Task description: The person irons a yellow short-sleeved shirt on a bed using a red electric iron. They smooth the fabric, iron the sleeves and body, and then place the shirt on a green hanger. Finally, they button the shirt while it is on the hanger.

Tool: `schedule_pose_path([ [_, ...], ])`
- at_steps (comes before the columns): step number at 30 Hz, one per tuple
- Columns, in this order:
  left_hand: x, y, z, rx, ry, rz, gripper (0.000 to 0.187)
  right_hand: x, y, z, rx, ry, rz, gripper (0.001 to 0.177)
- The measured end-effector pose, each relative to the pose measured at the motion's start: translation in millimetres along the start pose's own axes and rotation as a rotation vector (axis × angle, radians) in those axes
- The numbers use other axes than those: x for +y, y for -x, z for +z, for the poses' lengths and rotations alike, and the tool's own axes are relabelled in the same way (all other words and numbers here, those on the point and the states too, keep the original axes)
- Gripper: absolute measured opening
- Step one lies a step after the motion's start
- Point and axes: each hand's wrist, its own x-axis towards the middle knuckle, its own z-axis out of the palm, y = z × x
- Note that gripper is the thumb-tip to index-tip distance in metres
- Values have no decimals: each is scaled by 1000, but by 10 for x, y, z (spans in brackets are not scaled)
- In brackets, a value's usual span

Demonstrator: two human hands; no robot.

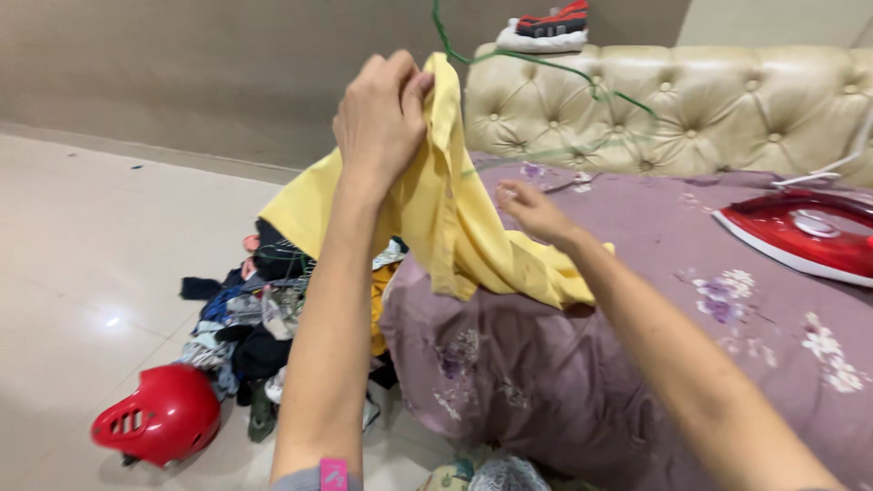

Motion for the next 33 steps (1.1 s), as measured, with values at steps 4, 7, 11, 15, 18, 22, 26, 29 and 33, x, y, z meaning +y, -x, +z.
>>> schedule_pose_path([
  [4,-170,140,-315,-162,154,1,19,-480,54,486,-258,-410,-120,59],
  [7,-276,186,-481,-256,255,-19,21,-806,38,608,-294,-409,-256,58],
  [11,-367,190,-544,-273,319,6,21,-920,-120,644,-240,-240,-303,44],
  [15,-392,181,-530,-255,370,5,20,-728,-124,580,-359,-253,-205,38],
  [18,-394,161,-487,-237,449,14,19,-451,-99,531,-265,-28,-100,30],
  [22,-403,172,-424,-229,417,34,19,-109,-217,189,-176,106,-245,22],
  [26,-466,189,-375,-244,385,0,17,-141,-181,-743,81,159,-363,11],
  [29,-461,159,-230,-207,193,52,15,-569,6,-1443,270,177,-487,14],
  [33,-271,133,99,-127,34,-15,11,-1180,437,-1918,609,781,-842,4],
])
